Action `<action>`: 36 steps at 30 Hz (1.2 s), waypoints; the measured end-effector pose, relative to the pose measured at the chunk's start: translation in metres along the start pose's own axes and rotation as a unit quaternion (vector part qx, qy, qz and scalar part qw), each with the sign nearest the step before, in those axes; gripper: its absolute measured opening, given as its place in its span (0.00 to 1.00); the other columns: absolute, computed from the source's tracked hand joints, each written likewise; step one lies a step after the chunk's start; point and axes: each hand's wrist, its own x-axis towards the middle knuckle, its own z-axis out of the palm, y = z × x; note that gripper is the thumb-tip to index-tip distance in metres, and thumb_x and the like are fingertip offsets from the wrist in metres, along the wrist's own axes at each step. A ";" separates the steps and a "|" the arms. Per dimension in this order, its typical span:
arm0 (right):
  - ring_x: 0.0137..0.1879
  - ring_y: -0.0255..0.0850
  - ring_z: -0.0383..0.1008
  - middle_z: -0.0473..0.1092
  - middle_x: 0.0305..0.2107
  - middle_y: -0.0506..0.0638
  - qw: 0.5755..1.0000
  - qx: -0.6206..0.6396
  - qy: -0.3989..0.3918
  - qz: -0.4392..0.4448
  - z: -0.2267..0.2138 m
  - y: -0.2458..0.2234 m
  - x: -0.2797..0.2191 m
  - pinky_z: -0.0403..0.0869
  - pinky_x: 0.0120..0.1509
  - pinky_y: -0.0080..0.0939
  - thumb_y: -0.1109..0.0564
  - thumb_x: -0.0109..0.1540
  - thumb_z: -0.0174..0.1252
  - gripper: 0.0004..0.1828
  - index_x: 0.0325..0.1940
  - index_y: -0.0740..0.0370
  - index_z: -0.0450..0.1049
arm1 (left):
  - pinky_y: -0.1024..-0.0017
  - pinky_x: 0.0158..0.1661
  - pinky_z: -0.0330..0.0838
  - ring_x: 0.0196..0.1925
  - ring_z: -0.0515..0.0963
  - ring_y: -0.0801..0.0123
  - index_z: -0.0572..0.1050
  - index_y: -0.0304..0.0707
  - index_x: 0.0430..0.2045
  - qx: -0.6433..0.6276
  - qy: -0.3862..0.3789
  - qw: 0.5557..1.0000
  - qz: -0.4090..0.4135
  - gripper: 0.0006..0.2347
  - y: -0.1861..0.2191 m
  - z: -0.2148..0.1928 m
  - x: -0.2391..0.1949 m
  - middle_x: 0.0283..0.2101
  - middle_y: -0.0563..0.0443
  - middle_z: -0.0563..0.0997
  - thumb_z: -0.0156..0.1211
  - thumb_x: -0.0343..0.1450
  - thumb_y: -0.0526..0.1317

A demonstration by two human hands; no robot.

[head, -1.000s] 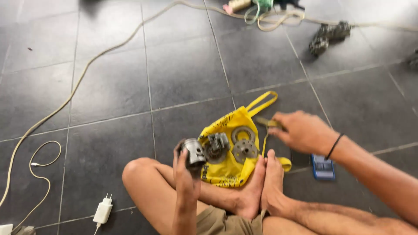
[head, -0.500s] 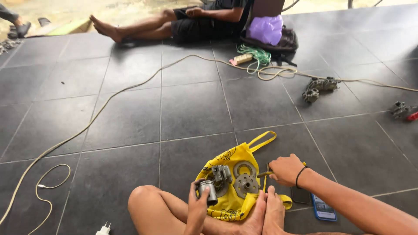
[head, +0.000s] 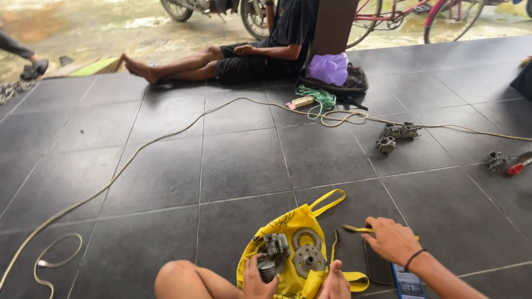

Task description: The person sits on the floor and uses a small brush to clean a cylindrical metal part, scrubbing its surface and grooves. They rotate the part to access different areas and continue scrubbing with the brush.

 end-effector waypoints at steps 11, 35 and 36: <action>0.53 0.47 0.77 0.71 0.56 0.46 0.981 0.149 -0.056 -0.111 0.146 -0.091 0.132 0.78 0.51 0.53 0.39 0.66 0.55 0.25 0.67 0.43 0.66 | 0.46 0.59 0.59 0.62 0.62 0.39 0.65 0.50 0.58 0.098 -0.157 0.928 0.322 0.21 -0.032 0.048 0.009 0.60 0.36 0.57 0.66 0.72 0.42; 0.64 0.47 0.74 0.73 0.59 0.50 0.977 0.167 -0.121 -0.059 0.186 -0.091 0.209 0.74 0.69 0.48 0.43 0.60 0.67 0.28 0.62 0.53 0.71 | 0.47 0.54 0.61 0.65 0.61 0.42 0.62 0.36 0.63 0.178 -0.210 0.885 0.376 0.16 -0.017 0.024 0.025 0.63 0.32 0.61 0.46 0.79 0.37; 0.65 0.47 0.74 0.73 0.59 0.50 0.973 0.175 -0.130 -0.074 0.204 -0.081 0.214 0.73 0.71 0.46 0.43 0.59 0.71 0.31 0.61 0.53 0.72 | 0.44 0.55 0.60 0.66 0.59 0.42 0.61 0.37 0.65 0.192 -0.244 0.887 0.341 0.19 -0.018 0.027 0.016 0.65 0.32 0.60 0.46 0.77 0.38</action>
